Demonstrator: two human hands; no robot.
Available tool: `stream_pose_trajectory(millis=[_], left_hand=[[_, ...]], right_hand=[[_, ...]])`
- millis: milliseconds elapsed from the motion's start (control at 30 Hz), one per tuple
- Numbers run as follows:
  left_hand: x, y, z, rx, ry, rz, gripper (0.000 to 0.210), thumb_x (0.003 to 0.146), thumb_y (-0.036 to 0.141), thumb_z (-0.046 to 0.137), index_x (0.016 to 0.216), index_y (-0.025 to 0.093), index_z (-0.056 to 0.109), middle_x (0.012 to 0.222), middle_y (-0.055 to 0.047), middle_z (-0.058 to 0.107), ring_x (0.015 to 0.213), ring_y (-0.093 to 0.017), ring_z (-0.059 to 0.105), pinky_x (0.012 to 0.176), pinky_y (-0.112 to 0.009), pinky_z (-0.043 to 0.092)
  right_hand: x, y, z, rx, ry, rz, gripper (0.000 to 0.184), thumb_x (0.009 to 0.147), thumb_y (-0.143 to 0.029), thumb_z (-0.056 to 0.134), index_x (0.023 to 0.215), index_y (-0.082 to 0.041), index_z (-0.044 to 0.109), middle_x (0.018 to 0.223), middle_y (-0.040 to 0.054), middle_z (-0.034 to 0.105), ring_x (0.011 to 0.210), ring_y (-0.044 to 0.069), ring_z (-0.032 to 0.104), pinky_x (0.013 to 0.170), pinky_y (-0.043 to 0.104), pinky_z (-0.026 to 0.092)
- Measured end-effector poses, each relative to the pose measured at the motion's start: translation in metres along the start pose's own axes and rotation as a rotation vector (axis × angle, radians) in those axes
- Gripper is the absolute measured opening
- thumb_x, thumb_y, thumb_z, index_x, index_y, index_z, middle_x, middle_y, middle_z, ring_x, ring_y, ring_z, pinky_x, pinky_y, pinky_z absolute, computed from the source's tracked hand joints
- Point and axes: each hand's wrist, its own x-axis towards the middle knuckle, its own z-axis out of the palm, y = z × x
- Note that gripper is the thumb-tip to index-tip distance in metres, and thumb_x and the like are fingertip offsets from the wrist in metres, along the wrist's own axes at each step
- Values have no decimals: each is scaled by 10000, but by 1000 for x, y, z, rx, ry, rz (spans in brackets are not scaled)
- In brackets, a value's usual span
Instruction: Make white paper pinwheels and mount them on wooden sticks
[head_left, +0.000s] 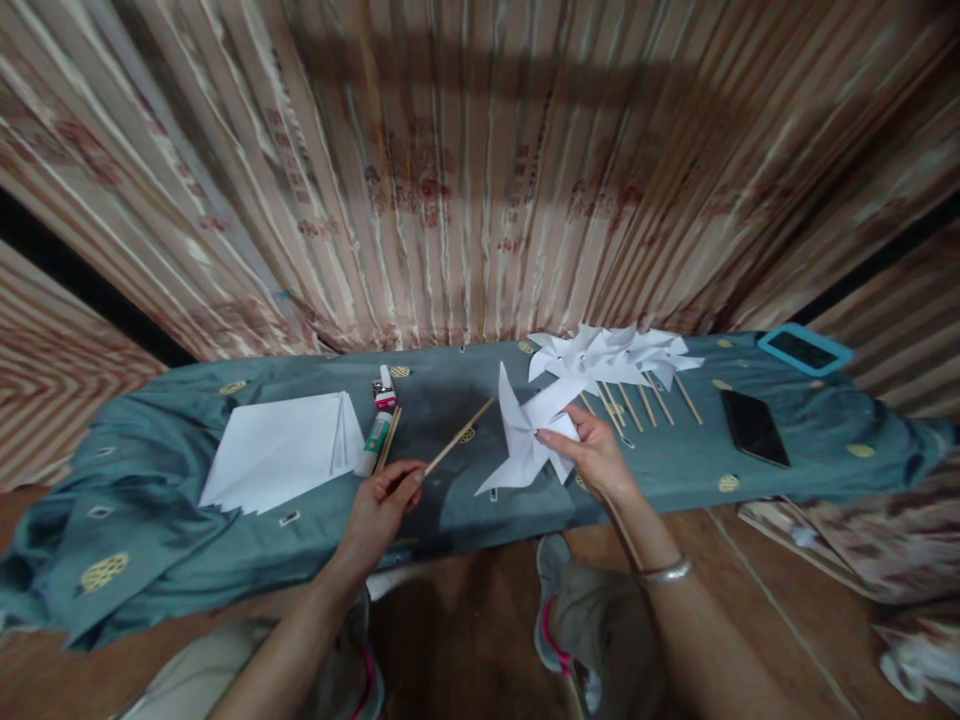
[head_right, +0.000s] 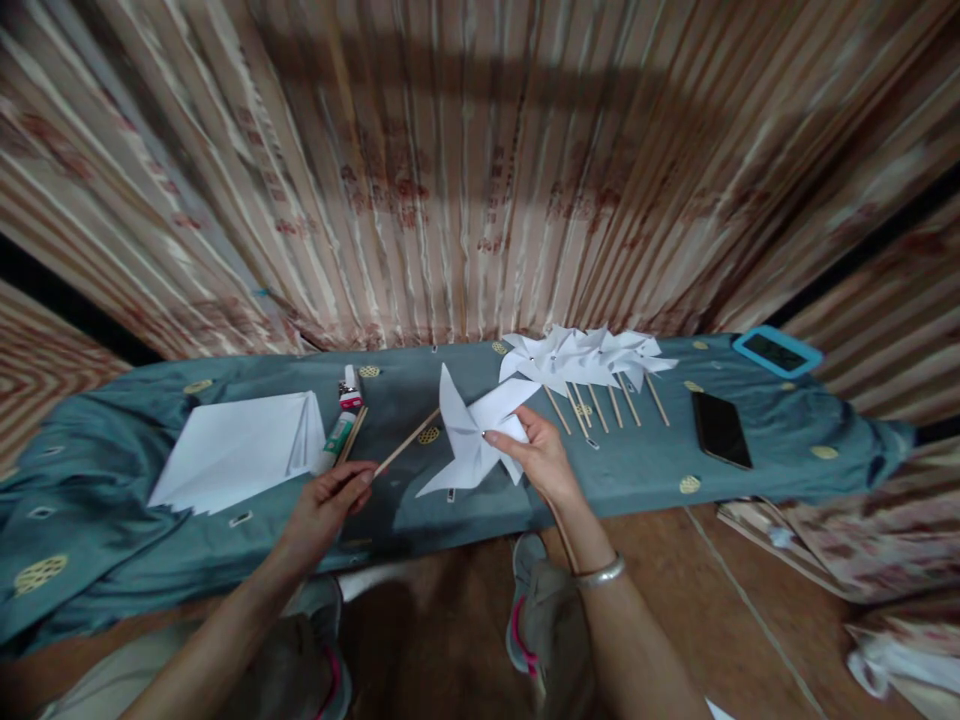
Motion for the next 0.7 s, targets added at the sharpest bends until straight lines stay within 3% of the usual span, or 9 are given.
stream_pose_trajectory(millis=[100, 167, 333, 467, 567, 700], left_hand=[[-18, 4, 9, -232, 2, -127, 510, 531, 454, 828, 945, 164, 754, 756, -44, 698, 509, -54, 390, 485, -206, 280], [-29, 3, 11, -298, -7, -195, 527, 500, 443, 857, 943, 171, 768, 787, -64, 716, 509, -45, 375, 486, -203, 282], [-47, -2, 12, -197, -94, -251, 481, 523, 456, 865, 902, 172, 783, 727, -65, 726, 590, -95, 510, 605, -229, 415], [-53, -3, 16, -177, -262, -302, 532, 519, 462, 873, 961, 183, 767, 765, -59, 736, 702, -144, 617, 706, -262, 467], [-49, -4, 26, -188, -364, -274, 525, 526, 453, 870, 958, 175, 759, 773, -53, 727, 669, -144, 620, 688, -272, 476], [-32, 2, 44, -158, -322, -126, 360, 584, 474, 805, 717, 148, 734, 613, -28, 659, 567, -142, 563, 582, -267, 454]], right_hand=[[-10, -2, 5, 14, -126, 92, 432, 546, -293, 875, 928, -201, 696, 809, -2, 761, 638, 145, 671, 633, 253, 530], [-15, -2, 11, 31, -209, 132, 443, 555, -276, 873, 952, -203, 691, 824, -5, 758, 651, 138, 672, 629, 240, 528], [-22, -3, 24, 115, -314, 143, 460, 558, -265, 869, 976, -213, 685, 792, -25, 739, 674, 132, 671, 631, 216, 525], [-23, -8, 25, 155, -306, 188, 442, 532, -250, 874, 936, -210, 700, 740, -40, 726, 629, 115, 657, 595, 199, 520], [-25, -8, 26, 147, -365, 225, 426, 511, -248, 881, 899, -192, 714, 727, -35, 725, 618, 109, 653, 588, 193, 519], [-28, -3, 34, 100, -509, 261, 418, 534, -239, 873, 914, -177, 711, 752, -33, 729, 624, 94, 654, 612, 180, 521]])
